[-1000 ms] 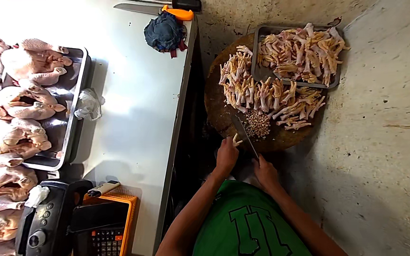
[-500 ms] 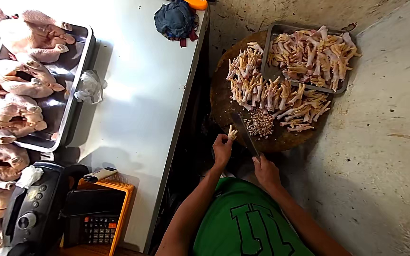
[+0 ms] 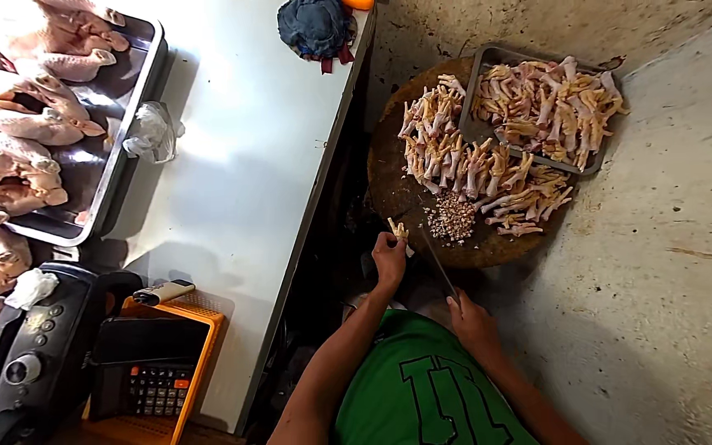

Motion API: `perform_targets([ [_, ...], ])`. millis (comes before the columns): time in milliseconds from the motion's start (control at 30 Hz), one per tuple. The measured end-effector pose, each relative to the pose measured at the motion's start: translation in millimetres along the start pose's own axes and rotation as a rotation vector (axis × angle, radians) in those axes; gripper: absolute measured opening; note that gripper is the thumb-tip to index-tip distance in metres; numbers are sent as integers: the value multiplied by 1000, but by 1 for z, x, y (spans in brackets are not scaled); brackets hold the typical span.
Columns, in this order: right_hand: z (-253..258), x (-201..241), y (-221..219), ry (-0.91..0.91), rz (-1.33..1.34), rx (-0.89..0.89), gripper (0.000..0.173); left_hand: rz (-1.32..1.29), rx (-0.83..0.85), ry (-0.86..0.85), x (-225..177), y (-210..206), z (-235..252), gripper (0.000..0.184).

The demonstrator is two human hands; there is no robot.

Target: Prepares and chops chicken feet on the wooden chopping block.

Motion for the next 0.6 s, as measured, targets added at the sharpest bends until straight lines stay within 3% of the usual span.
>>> perform_targets([
  [133,12,-18,-13,-165,-87,205,43,-4,-19,-11,3,2,-3,20],
  [300,45,-43,-2,-207,148,381,40,14,-127,-33,-14,24,2,18],
  [433,64,-62,15,-240,262,307,36,36,-152,-310,-101,29,35,20],
  [533,74,-72,23,-268,277,269,43,137,-38,-494,-179,-7,80,23],
  [600,72,-73,20,-277,233,288,46,339,130,-525,-211,-49,113,29],
])
Point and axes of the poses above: each hand's wrist, its own z-axis towards the middle knuckle, its own y-axis out of the back of the hand, x = y × z, the point moved 10 cm from there along z, towards the middle knuckle, and after that the axes turned 12 degrees about -y, right-handed, at the moved point
